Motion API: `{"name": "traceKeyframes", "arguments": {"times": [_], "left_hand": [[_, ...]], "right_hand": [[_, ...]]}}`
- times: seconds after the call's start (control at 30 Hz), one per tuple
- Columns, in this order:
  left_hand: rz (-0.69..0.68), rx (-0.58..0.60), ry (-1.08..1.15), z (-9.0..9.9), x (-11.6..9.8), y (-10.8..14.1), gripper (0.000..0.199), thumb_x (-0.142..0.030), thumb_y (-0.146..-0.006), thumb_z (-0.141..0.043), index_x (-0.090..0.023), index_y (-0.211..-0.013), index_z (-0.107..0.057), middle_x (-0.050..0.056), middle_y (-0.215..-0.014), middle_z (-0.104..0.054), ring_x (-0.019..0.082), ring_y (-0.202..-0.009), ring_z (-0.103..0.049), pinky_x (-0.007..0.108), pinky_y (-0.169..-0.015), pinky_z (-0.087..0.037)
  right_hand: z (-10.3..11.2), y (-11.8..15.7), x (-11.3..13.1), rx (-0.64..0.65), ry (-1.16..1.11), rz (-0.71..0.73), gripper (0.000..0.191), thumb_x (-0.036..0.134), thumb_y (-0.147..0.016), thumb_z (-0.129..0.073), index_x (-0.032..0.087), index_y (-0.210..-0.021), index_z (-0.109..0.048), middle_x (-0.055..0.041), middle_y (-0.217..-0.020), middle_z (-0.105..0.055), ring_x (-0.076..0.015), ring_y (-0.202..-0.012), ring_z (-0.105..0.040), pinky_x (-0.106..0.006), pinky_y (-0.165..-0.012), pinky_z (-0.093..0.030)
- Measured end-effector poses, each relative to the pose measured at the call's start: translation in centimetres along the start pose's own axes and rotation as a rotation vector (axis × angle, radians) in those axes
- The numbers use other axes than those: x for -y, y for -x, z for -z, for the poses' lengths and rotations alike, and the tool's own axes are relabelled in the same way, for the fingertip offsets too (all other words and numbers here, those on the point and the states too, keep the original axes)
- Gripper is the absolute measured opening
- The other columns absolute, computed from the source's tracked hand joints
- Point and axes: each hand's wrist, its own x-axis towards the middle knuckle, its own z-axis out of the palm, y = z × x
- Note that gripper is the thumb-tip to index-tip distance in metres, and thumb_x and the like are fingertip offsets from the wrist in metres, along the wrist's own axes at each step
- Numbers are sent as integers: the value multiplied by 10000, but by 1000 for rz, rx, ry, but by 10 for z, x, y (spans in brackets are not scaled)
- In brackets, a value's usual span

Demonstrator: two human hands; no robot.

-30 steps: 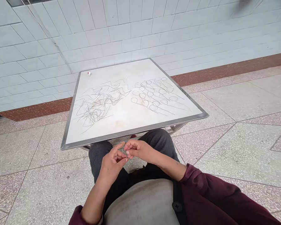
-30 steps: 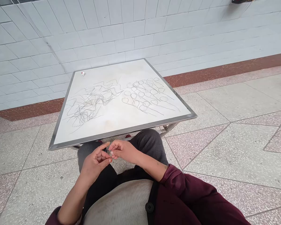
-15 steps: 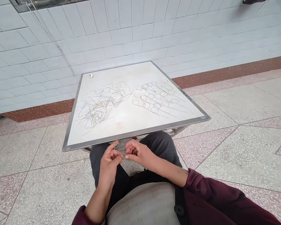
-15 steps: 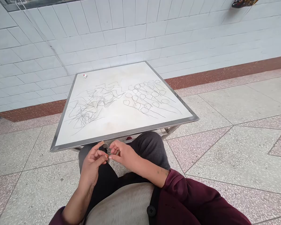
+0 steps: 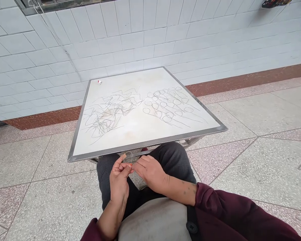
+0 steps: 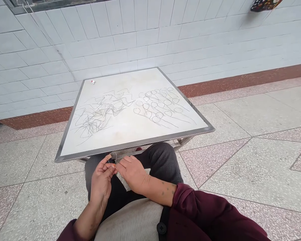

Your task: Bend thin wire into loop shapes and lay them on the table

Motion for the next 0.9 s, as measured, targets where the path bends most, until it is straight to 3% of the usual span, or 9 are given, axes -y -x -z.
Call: {"name": "traceKeyframes", "arguments": {"times": [0.13, 0.3, 0.53, 0.67, 0.9], "left_hand": [[4, -18, 44, 1, 1, -2, 464, -172, -612, -772, -141, -1051, -625, -30, -643, -624, 84, -580, -560, 219, -621, -458], [-79, 37, -14, 1, 1, 0, 421, -214, -703, -738, -166, -1101, -605, -38, -648, -619, 91, -625, -566, 218, -655, -465], [-157, 26, -35, -1, 6, -1, 374, -217, -733, -717, -166, -1090, -619, -38, -654, -603, 96, -649, -568, 233, -699, -464], [-206, 39, -76, 1, 3, -2, 381, -232, -765, -693, -175, -1131, -601, -31, -685, -611, 104, -660, -570, 249, -717, -469], [-253, -18, -102, 7, -9, -5, 415, -235, -750, -709, -186, -1148, -600, -47, -675, -603, 94, -655, -568, 224, -715, -462]], "right_hand": [[0, 2, 2, -6, 47, 39, 146, 135, -905, -484, 163, -826, -603, -40, -735, -574, -173, -712, -446, -325, -631, -298], [4, 0, -3, -44, -1, -34, 195, 215, -945, -461, 173, -844, -623, -33, -706, -578, -166, -720, -462, -317, -634, -303], [0, 6, -2, -23, 50, 56, 146, 151, -918, -473, 169, -896, -616, -40, -773, -596, -173, -733, -452, -332, -651, -301], [-2, 9, -4, -2, 34, 45, 152, 153, -915, -476, 174, -988, -608, -44, -795, -595, -175, -743, -450, -329, -657, -312], [10, 7, -11, -10, -59, 115, 154, 169, -931, -467, 162, -946, -620, -39, -754, -605, -166, -713, -469, -311, -650, -366]]}}
